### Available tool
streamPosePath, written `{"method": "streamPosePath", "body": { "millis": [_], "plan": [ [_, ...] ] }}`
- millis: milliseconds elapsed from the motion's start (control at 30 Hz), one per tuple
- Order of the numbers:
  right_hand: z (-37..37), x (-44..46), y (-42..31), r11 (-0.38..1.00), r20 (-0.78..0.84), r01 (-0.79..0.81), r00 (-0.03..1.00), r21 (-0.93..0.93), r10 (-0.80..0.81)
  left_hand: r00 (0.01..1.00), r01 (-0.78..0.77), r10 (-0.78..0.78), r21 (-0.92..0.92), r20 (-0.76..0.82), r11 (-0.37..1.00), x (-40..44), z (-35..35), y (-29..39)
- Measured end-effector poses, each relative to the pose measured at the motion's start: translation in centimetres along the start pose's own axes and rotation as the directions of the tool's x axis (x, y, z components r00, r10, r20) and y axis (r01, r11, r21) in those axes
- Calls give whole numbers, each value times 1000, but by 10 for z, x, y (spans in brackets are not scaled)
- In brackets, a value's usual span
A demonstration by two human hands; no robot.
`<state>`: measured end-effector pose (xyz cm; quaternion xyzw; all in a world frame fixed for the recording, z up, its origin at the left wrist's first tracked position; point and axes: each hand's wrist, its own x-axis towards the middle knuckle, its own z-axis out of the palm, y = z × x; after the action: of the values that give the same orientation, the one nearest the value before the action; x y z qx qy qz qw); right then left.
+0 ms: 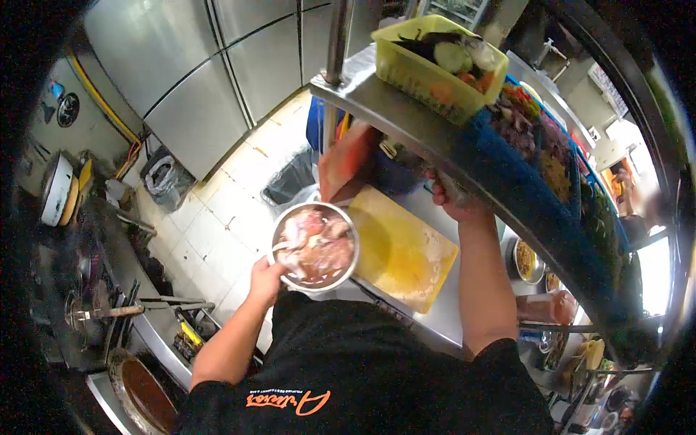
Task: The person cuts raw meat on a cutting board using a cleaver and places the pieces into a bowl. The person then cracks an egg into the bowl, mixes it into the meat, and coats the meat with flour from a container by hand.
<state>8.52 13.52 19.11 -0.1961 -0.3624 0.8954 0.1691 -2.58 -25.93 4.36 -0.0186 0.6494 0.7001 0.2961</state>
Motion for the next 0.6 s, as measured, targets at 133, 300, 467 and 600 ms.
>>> {"method": "streamPosePath", "body": {
  "millis": [133,300,467,600],
  "plan": [
    [-35,29,34,952,-163,301,943,57,-289,992,69,-72,-26,-101,997,21,-77,1],
    [-63,-6,114,819,-426,520,701,-243,-571,987,15,-26,-70,-161,997,62,-135,27],
    [87,5,236,813,-336,-29,919,-581,-207,988,-69,96,210,-118,975,124,-175,57],
    [202,83,272,578,87,155,986,-801,-143,999,-37,37,26,-20,999,178,-170,80]
  ]
}}
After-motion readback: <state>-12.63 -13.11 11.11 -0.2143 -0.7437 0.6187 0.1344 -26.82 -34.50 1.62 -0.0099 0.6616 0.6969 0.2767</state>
